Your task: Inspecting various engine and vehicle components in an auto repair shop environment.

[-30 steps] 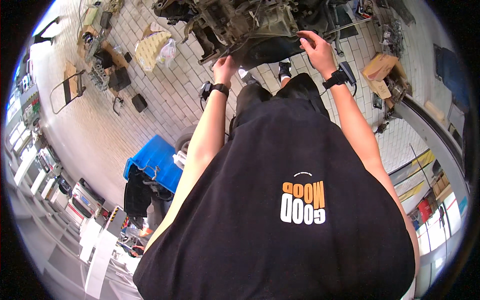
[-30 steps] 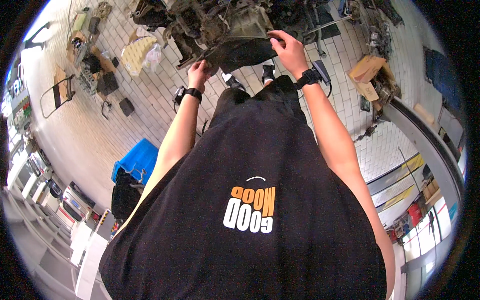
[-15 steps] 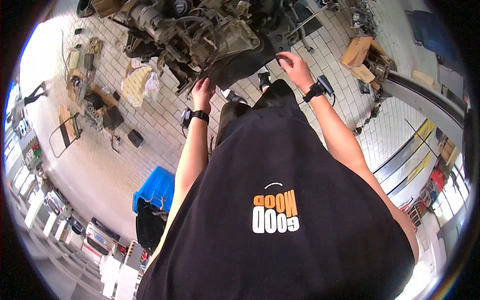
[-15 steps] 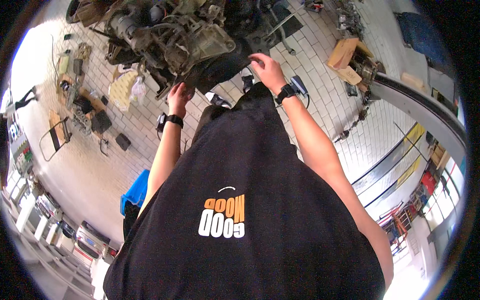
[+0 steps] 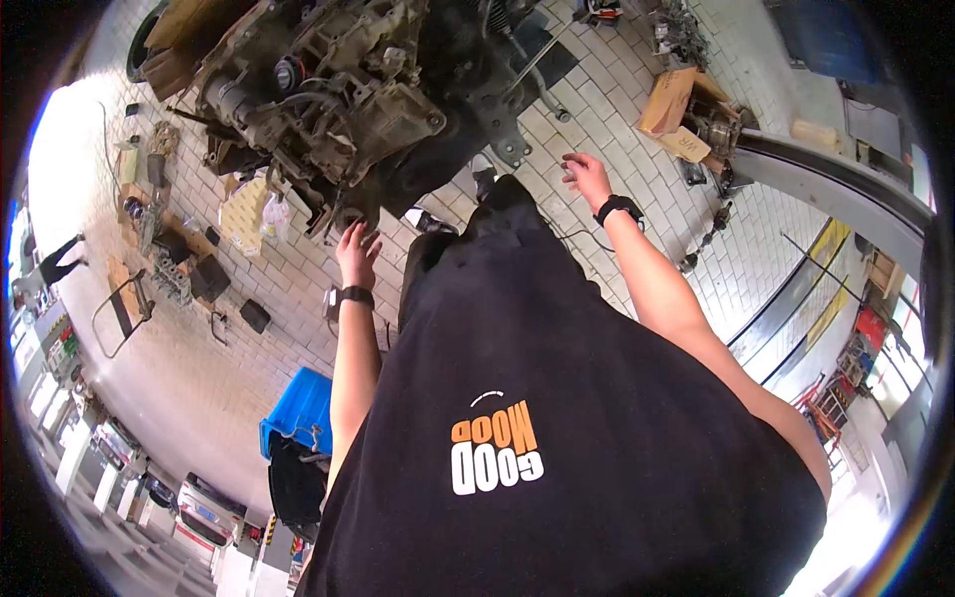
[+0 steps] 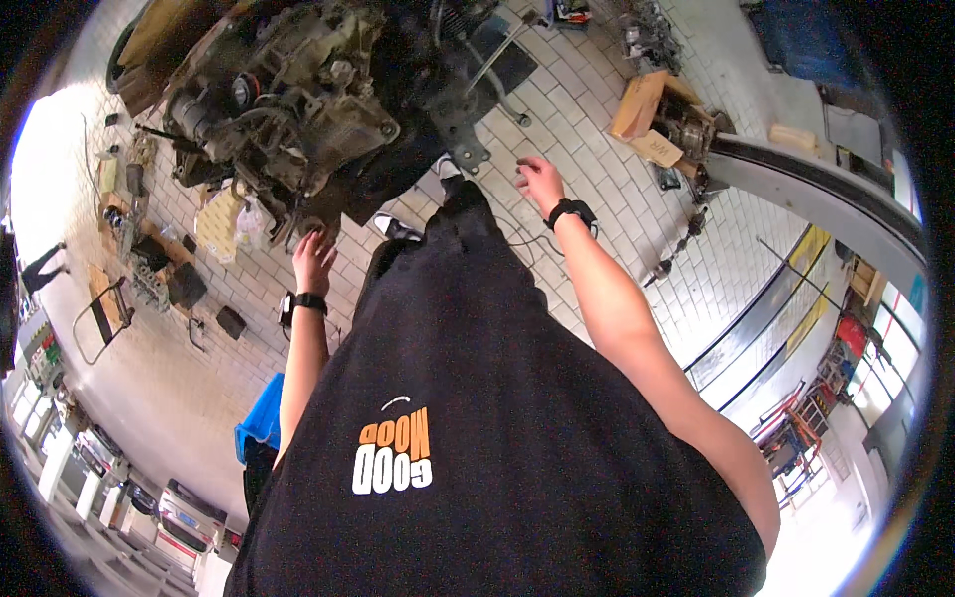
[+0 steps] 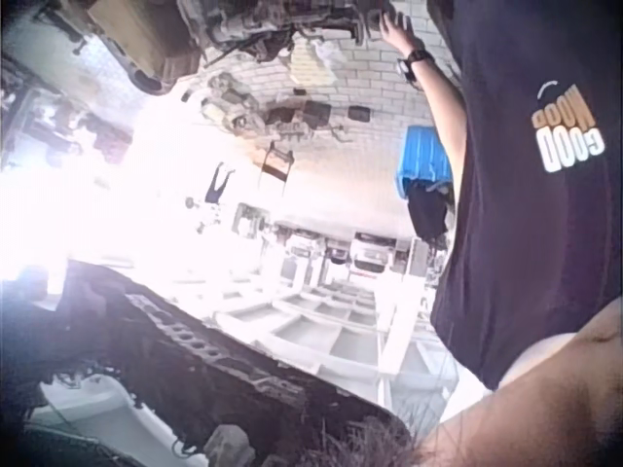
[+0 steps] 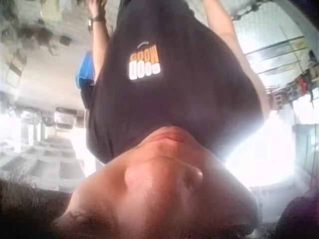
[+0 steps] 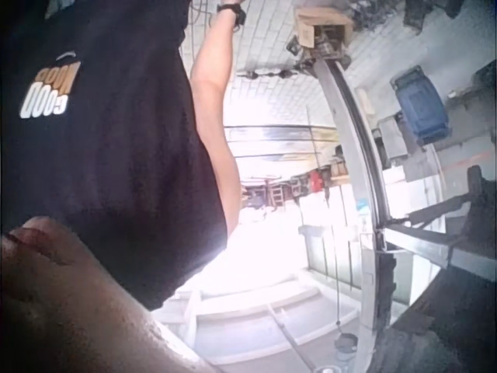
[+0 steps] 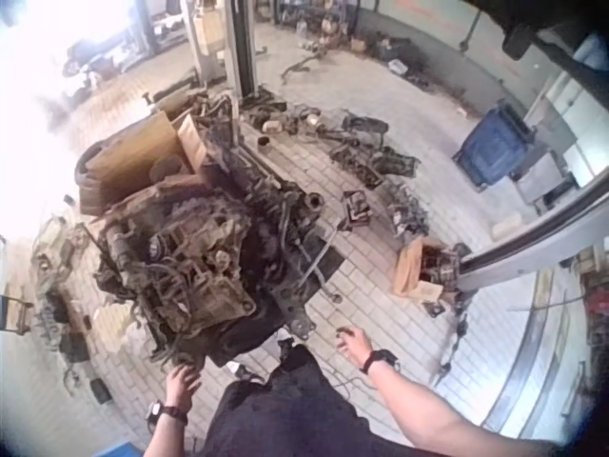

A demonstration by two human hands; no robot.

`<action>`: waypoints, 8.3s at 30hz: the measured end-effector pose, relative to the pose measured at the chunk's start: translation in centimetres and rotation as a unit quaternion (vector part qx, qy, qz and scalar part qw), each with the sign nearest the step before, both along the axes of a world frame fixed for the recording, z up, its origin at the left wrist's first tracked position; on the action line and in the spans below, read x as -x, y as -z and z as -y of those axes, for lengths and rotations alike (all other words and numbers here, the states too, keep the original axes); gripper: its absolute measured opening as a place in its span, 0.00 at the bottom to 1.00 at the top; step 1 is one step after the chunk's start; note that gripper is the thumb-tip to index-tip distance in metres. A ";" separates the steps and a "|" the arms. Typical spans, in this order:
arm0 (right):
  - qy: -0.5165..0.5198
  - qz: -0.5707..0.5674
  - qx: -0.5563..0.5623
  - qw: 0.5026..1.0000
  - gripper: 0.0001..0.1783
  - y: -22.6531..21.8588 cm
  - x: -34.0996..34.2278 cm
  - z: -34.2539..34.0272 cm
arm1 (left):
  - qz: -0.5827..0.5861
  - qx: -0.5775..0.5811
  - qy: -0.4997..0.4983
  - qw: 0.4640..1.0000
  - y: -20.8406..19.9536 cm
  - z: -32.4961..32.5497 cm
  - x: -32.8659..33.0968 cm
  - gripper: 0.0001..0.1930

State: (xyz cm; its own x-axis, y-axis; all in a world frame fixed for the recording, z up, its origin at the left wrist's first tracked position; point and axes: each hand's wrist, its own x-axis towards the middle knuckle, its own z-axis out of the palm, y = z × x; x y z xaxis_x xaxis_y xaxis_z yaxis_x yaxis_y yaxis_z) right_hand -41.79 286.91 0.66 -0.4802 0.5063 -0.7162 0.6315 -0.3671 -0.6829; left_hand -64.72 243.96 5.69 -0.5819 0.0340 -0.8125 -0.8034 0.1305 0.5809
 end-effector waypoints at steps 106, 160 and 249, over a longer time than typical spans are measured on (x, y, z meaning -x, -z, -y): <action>-0.304 -0.321 -0.414 0.796 0.29 -13.0 40.9 15.6 | 0.082 0.121 -0.272 0.951 -5.9 24.8 -22.0 0.16; -0.464 -0.364 -0.370 0.717 0.16 -18.9 34.6 60.5 | 0.018 -0.025 -0.556 0.831 8.6 56.8 -23.6 0.11; -0.671 -0.710 0.023 -0.212 0.14 -24.4 -2.8 197.5 | -0.025 -0.162 -0.979 -0.122 9.8 85.0 -15.1 0.16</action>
